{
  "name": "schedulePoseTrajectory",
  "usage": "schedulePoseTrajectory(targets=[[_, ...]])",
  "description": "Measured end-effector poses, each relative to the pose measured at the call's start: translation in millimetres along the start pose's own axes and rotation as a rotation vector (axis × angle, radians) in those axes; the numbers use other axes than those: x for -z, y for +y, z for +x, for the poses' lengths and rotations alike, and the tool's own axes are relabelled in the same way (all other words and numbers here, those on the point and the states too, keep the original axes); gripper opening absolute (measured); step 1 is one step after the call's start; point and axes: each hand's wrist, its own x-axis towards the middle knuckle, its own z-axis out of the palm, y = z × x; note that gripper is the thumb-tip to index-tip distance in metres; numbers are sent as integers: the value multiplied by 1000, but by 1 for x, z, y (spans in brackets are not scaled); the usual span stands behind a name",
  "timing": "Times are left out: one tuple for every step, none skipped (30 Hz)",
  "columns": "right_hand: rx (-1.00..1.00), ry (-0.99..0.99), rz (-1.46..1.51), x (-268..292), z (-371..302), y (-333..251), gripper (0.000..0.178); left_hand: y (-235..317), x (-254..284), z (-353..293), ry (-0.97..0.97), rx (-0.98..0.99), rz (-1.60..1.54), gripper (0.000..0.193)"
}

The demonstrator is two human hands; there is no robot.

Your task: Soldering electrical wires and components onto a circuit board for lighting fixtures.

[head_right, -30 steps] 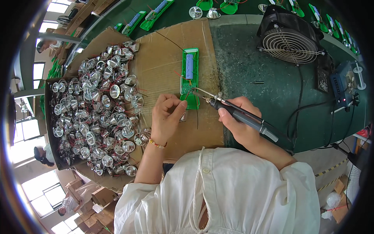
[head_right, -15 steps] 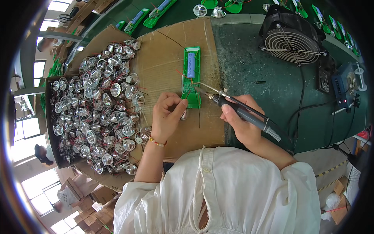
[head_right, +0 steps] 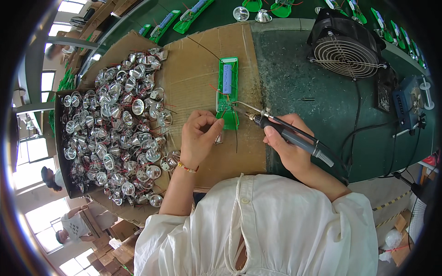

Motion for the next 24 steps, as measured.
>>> schedulePoseTrajectory(targets=[[0,0,0,0,0,0,14,1,-1,0,0,0,1,13],[5,-6,-5,0,0,-1,14,2,-2,1,12,33,-22,13],[10,-12,-11,0,1,-1,14,2,-2,1,25,66,-44,13],[10,-9,-12,1,1,-1,14,5,-3,2,22,64,-44,13],[12,-17,-10,0,1,-2,14,10,-3,5,45,103,-96,13],[15,-25,-9,0,1,-2,14,13,-3,7,67,141,-148,12],[15,-26,-7,-1,2,-1,14,11,-3,7,68,142,-146,12],[21,-26,-2,-2,2,0,14,9,-3,8,76,154,-133,14],[26,-26,2,-3,2,0,14,8,-4,8,83,167,-119,15],[25,-26,3,-3,3,1,14,7,-4,9,82,168,-119,15],[-6,-22,19,-3,3,2,15,7,-4,9,87,148,-69,15],[-36,-19,35,-4,3,3,16,6,-5,10,93,129,-18,16],[-38,-18,35,-5,4,3,16,6,-5,11,91,130,-18,16],[-45,-11,47,-6,5,2,16,5,-5,12,82,130,-6,16],[-52,-5,59,-7,6,2,16,4,-5,12,73,130,7,16],[-53,-4,60,-8,6,3,16,5,-4,13,72,130,8,16],[-63,-2,68,-8,6,4,15,6,-4,13,68,135,9,17],[-74,0,76,-9,7,5,15,7,-4,14,65,140,10,17],[-75,0,77,-9,6,6,15,5,-4,14,64,141,12,17],[-93,-3,79,-9,6,6,15,2,-5,13,66,123,18,17],[-111,-5,81,-9,5,7,15,0,-6,13,67,106,23,17],[-112,-5,82,-9,5,7,15,1,-6,13,67,106,25,17],[-99,2,87,-10,6,7,14,2,-6,12,69,110,13,17],[-86,9,91,-10,6,8,14,3,-6,12,72,114,2,17]])
